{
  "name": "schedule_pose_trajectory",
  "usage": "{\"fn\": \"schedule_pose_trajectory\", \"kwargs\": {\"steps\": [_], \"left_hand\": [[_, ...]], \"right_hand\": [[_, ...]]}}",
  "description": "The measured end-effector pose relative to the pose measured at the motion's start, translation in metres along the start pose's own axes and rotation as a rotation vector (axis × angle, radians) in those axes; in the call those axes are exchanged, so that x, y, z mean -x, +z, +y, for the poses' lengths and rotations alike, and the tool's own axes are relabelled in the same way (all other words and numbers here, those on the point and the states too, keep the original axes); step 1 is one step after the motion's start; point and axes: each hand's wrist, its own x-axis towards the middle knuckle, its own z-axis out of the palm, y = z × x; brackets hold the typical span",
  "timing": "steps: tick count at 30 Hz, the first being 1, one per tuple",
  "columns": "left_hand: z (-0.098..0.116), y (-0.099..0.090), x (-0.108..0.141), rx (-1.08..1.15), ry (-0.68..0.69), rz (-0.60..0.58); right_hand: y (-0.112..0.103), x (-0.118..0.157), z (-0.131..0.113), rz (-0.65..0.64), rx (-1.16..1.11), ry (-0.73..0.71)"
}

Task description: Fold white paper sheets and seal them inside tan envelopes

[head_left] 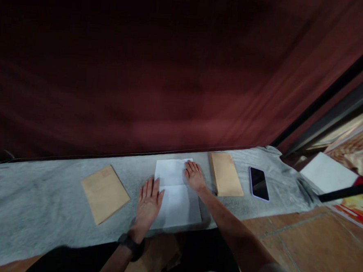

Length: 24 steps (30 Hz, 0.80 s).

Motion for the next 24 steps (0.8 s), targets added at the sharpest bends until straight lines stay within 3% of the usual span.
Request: {"fn": "schedule_pose_trajectory", "kwargs": {"steps": [3,7,10,14,17,19,24], "left_hand": [[0.021,0.0,0.026,0.039,0.159,-0.013],[0.041,0.008,0.041,0.036,0.173,-0.051],[0.033,0.013,0.047,0.008,0.163,-0.028],[0.006,0.012,0.063,-0.02,0.067,0.058],[-0.008,0.006,0.074,-0.024,0.035,0.072],[-0.011,0.002,0.077,-0.02,0.033,0.063],[-0.005,-0.004,0.076,-0.027,0.054,0.028]], "right_hand": [[-0.004,0.016,-0.019,0.038,-0.02,-0.037],[0.001,0.074,-0.059,-0.007,-0.048,-0.224],[0.004,0.124,-0.07,0.013,-0.017,-0.239],[-0.007,0.162,-0.045,0.056,0.07,-0.121],[-0.016,0.161,-0.021,0.048,0.072,-0.072],[-0.018,0.147,-0.014,0.014,0.043,-0.07],[-0.014,0.074,-0.018,-0.149,-0.077,-0.222]]}}
